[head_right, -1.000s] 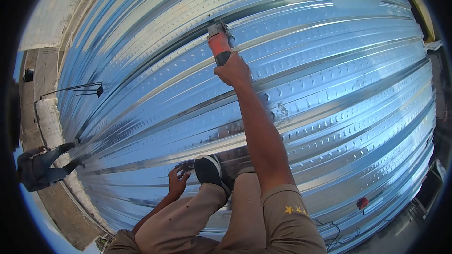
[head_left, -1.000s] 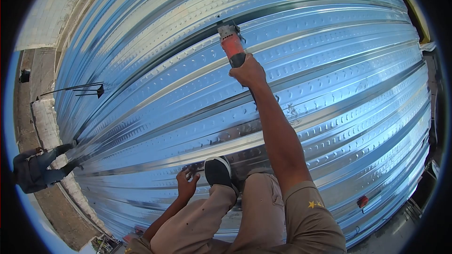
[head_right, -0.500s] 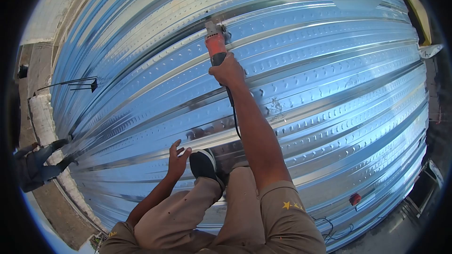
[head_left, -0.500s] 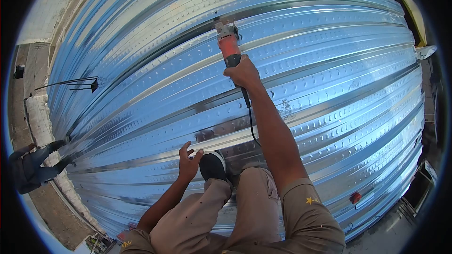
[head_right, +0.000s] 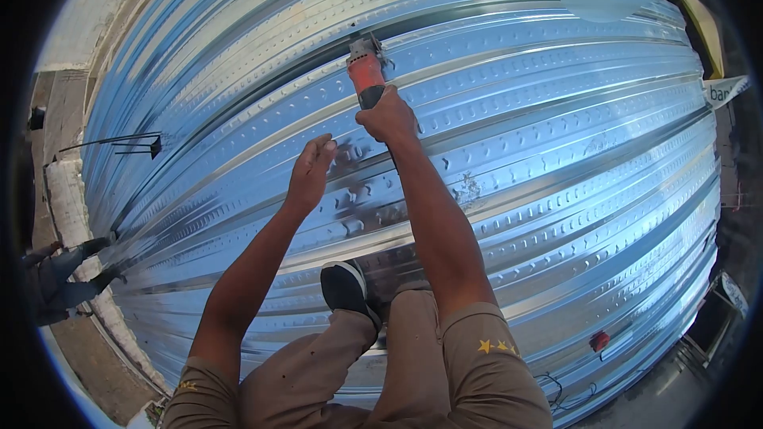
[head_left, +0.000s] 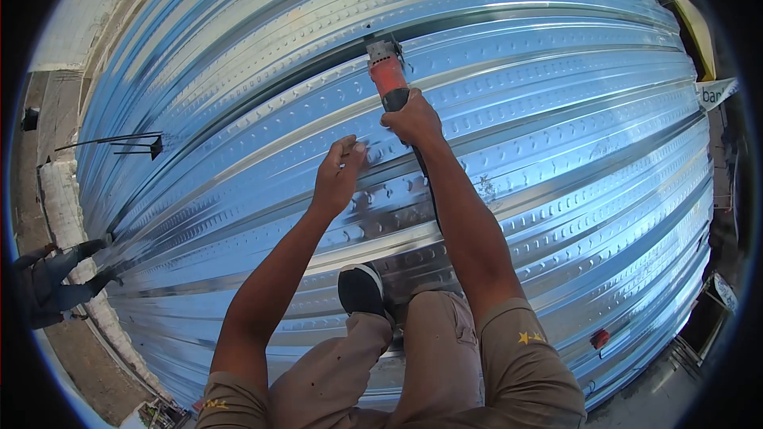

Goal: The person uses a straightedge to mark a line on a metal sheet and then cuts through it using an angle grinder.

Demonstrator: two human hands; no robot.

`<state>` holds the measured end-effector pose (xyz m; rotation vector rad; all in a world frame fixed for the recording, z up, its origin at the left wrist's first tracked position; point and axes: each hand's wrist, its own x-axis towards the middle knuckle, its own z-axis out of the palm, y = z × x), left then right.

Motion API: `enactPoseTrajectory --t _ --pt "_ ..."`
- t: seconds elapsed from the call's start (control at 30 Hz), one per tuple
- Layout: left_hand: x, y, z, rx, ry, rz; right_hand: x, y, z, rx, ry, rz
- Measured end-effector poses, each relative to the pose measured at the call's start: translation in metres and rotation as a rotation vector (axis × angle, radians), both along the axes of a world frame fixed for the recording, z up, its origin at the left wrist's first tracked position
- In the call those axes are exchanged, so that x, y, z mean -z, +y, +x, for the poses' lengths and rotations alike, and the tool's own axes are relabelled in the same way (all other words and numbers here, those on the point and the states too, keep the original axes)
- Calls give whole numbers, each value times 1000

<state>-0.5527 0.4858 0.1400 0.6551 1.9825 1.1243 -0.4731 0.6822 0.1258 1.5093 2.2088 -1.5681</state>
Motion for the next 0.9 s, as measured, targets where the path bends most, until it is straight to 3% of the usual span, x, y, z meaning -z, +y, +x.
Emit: enactPoseTrajectory --t 0.03,0.1,0.17,0.23,0.53,0.67,0.9 --pt "7 38 -4 -109 -163 80 -2 0 0 3 0 6" --pt "53 97 -28 -233 -160 23 -6 -1 1 1 -1 -2" --pt "41 133 -26 -257 -458 32 -7 2 -1 -1 7 -2" --pt "44 148 -21 -262 -406 23 0 6 -3 37 3 -19" --pt "35 152 -18 -320 -460 27 -15 14 -2 -19 -4 -42" --pt "37 155 -16 -391 -502 23 24 22 -6 -62 4 14" --pt "46 160 -19 -394 -436 23 18 29 -9 -96 48 -45"
